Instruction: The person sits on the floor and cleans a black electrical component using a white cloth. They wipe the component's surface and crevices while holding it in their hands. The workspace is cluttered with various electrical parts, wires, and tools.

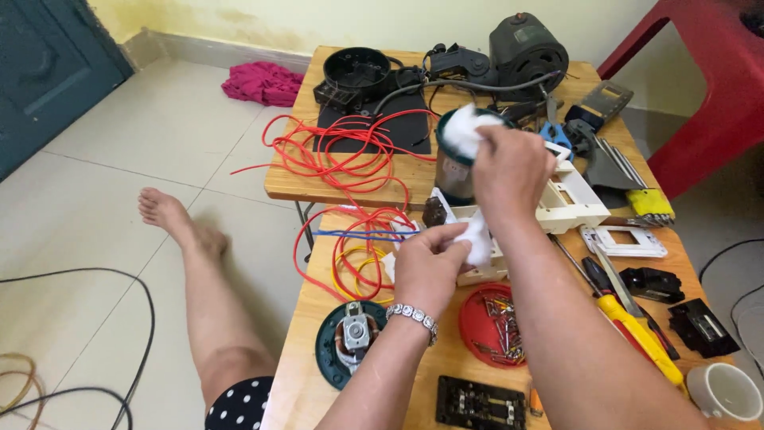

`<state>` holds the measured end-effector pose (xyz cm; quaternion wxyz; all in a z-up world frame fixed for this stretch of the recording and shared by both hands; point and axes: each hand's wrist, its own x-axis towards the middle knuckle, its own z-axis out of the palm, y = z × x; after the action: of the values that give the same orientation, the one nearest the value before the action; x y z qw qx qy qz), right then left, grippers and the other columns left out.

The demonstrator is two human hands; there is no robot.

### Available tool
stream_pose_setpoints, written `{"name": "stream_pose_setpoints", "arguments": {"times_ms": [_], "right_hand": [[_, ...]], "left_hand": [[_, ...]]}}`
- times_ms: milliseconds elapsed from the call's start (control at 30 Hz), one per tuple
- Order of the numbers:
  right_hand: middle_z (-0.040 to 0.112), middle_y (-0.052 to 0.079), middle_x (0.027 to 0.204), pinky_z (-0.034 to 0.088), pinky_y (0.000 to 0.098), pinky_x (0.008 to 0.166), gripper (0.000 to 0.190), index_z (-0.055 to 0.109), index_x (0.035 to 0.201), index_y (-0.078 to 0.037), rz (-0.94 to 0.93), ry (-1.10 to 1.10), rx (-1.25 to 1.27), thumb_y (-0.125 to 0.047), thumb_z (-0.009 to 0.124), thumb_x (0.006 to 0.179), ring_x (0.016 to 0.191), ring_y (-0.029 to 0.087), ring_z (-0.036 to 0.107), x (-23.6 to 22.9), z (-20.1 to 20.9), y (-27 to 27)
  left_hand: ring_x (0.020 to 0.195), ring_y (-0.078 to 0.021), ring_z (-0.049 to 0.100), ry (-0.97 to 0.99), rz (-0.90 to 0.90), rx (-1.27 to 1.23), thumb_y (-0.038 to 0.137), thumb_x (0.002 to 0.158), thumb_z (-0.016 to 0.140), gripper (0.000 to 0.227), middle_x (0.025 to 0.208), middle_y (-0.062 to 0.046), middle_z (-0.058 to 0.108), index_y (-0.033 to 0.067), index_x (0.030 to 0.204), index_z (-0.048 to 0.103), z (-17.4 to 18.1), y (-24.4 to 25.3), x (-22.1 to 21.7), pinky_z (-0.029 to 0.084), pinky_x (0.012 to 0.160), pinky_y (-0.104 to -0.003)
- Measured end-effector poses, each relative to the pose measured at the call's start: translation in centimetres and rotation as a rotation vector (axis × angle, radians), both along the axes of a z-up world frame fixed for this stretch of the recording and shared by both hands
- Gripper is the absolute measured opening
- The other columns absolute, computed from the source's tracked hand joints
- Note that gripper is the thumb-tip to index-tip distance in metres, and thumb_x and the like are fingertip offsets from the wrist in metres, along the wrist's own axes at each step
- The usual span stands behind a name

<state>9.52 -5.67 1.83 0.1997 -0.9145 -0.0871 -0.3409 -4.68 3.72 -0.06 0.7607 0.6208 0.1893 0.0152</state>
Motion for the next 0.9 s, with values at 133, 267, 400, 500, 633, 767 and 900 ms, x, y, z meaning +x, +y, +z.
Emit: {"name": "stream_pose_setpoints", "arguments": {"times_ms": [133, 267, 400, 500, 633, 767, 900], "right_hand": [[0.064, 0.000, 0.094, 0.024, 0.0493, 0.104, 0.014, 0.071, 0.096, -0.022, 0.041, 0.013, -0.118, -0.031, 0.060, 0.092, 0.103, 0.024, 0.054, -0.2, -0.9, 0.9], [0.063, 0.009, 0.119, 0.011, 0.0611, 0.107, 0.067, 0.075, 0.089, -0.014, 0.108, 0.353, -0.178, -0.063, 0.031, 0.100, 0.128, 0.033, 0.040, -1.6, 1.6, 1.2], [0.063, 0.010, 0.111, 0.012, 0.0646, 0.108, 0.062, 0.073, 0.098, -0.014, 0.135, 0.375, -0.123, -0.063, 0.036, 0.099, 0.119, 0.034, 0.049, -1.8, 2.4, 0.7], [0.057, 0.005, 0.088, 0.028, 0.0499, 0.100, 0.035, 0.069, 0.091, -0.019, 0.142, -0.042, -0.010, -0.052, 0.060, 0.095, 0.099, 0.029, 0.057, -1.3, 0.8, -0.4], [0.053, 0.000, 0.091, 0.043, 0.0427, 0.080, 0.015, 0.067, 0.097, -0.021, 0.149, -0.250, 0.088, -0.030, 0.074, 0.087, 0.092, 0.026, 0.056, -3.5, 2.8, -2.2], [0.053, 0.004, 0.079, 0.044, 0.0356, 0.076, 0.006, 0.066, 0.095, -0.012, 0.281, -0.307, 0.196, -0.014, 0.070, 0.091, 0.081, 0.025, 0.058, -8.5, 4.7, -4.1], [0.065, 0.008, 0.081, 0.048, 0.0320, 0.066, 0.017, 0.070, 0.105, -0.010, 0.419, 0.193, 0.434, -0.020, 0.062, 0.093, 0.070, 0.020, 0.062, -14.7, 6.0, -5.8]], "left_hand": [[0.067, -0.0147, 0.066, -0.048, 0.038, -0.035, 0.006, 0.081, 0.066, 0.030, 0.082, -0.012, 0.064, 0.0020, 0.111, 0.070, 0.7, 0.0, 0.8, 0.060, 0.060, -0.024], [0.061, -0.0153, 0.068, -0.078, 0.088, -0.025, 0.011, 0.082, 0.067, 0.025, 0.078, -0.012, 0.067, 0.0050, 0.106, 0.072, 0.9, -0.2, 1.5, 0.060, 0.057, -0.024], [0.059, -0.0164, 0.068, -0.077, 0.122, 0.015, 0.015, 0.083, 0.067, 0.024, 0.074, -0.010, 0.066, 0.0060, 0.104, 0.073, 0.8, -0.2, 1.7, 0.060, 0.056, -0.025], [0.061, -0.0155, 0.067, -0.092, 0.140, 0.143, 0.021, 0.082, 0.070, 0.022, 0.073, -0.010, 0.067, 0.0103, 0.100, 0.075, 0.3, -0.2, 1.7, 0.058, 0.056, -0.026], [0.070, -0.0192, 0.069, -0.108, 0.187, 0.213, 0.022, 0.079, 0.073, 0.018, 0.075, -0.012, 0.068, 0.0125, 0.094, 0.077, 0.9, -0.5, 1.1, 0.059, 0.058, -0.029], [0.068, -0.0163, 0.067, -0.114, 0.210, 0.147, 0.021, 0.078, 0.074, 0.021, 0.074, -0.011, 0.069, 0.0086, 0.095, 0.076, 2.3, -1.2, -0.5, 0.060, 0.058, -0.026], [0.067, -0.0148, 0.065, -0.139, 0.166, 0.102, 0.020, 0.078, 0.075, 0.024, 0.072, -0.012, 0.068, 0.0036, 0.095, 0.074, 2.5, -2.4, -1.8, 0.059, 0.059, -0.025]]}}
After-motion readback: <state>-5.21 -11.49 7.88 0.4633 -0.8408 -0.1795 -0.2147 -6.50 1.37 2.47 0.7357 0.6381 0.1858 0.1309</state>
